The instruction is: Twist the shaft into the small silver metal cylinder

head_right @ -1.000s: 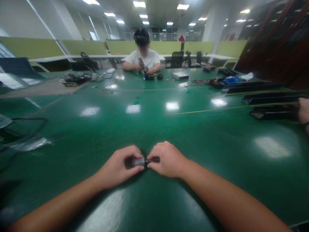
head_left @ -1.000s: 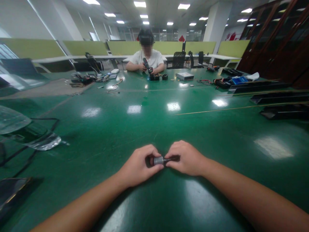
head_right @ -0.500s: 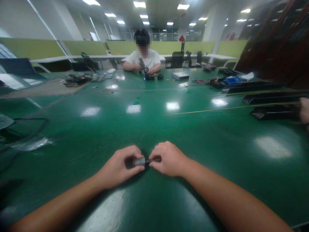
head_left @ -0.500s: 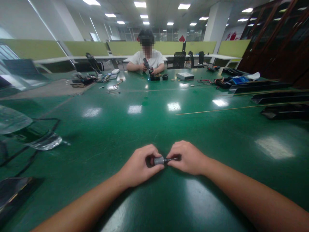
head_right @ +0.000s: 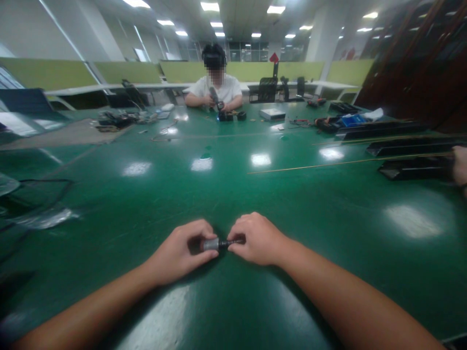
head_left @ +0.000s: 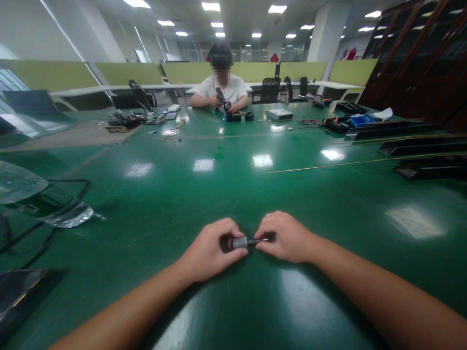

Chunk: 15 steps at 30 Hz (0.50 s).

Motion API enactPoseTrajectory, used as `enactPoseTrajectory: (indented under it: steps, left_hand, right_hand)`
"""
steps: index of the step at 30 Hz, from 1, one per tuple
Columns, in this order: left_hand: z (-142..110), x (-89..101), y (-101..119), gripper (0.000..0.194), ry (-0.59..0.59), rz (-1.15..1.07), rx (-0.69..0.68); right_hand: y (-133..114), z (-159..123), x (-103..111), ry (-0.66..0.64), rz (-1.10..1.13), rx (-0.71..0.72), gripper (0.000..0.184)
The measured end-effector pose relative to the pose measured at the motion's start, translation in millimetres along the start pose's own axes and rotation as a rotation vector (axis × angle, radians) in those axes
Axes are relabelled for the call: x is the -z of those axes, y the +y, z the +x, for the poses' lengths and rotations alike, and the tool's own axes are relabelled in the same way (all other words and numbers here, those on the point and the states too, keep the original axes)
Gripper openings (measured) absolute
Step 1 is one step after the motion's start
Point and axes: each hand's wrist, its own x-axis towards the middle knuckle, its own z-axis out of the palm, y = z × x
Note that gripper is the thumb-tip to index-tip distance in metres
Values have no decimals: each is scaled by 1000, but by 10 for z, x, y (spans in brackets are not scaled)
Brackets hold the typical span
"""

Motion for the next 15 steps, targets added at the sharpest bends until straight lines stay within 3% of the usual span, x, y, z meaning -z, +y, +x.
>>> enactPoseTrajectory:
  steps: [15]
  left_hand:
    - [1, 3, -4, 14, -11, 1, -16]
  right_hand:
    - [1, -31, 122, -38, -6, -55, 6]
